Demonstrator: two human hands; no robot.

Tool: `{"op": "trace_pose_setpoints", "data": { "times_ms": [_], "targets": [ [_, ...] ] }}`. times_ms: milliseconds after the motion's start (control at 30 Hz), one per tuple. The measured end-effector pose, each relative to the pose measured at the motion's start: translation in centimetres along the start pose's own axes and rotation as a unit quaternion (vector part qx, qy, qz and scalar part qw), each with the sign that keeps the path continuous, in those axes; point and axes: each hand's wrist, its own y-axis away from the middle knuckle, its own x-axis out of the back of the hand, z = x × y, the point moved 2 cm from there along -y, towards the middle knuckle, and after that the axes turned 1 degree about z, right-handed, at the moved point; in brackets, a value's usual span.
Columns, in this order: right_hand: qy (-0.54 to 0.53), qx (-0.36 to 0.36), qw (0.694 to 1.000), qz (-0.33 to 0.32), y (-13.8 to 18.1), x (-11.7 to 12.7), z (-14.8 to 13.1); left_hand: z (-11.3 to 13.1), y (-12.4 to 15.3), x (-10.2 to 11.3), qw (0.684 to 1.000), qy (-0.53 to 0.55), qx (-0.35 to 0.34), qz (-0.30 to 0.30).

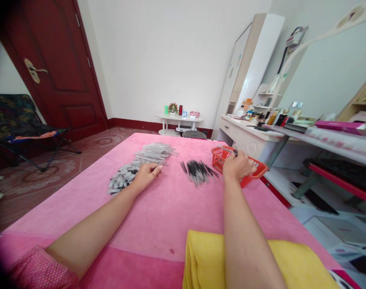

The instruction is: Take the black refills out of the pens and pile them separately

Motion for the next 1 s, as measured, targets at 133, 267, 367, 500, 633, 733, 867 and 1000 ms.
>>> {"op": "trace_pose_setpoints", "data": {
  "times_ms": [133, 267, 367, 500, 633, 733, 867, 1000],
  "targets": [
    [0.03, 0.036, 0.999, 0.019, 0.3, 0.1, -0.9, 0.2, 0.2, -0.1, 0.998, -0.06, -0.01, -0.026],
    [-0.051, 0.124, 0.991, 0.015, 1.4, 0.3, -3.3, 1.1, 0.1, 0.3, 0.988, -0.153, -0.03, -0.004],
    [-0.147, 0.201, 0.966, -0.072, 3.2, -0.4, -5.9, 1.6, -0.2, 1.0, 0.972, -0.223, -0.06, 0.044],
    [-0.22, 0.283, 0.9, -0.246, 7.6, -2.3, -9.2, 0.7, -0.5, 1.5, 0.953, -0.299, -0.008, 0.055],
    [-0.186, 0.385, 0.833, -0.351, 13.1, -3.8, -11.5, -0.7, -0.4, 1.3, 0.942, -0.33, 0.047, 0.032],
    [-0.14, 0.429, 0.805, -0.386, 15.8, -4.3, -12.2, -1.1, -0.4, 0.9, 0.94, -0.337, 0.037, 0.031],
    [-0.133, 0.442, 0.794, -0.395, 16.8, -4.2, -12.2, -1.0, -0.3, 0.8, 0.94, -0.339, 0.023, 0.035],
    [-0.211, 0.384, 0.822, -0.364, 15.8, -3.9, -11.7, -0.2, -0.2, 1.3, 0.95, -0.304, 0.001, 0.07]
  ]
}}
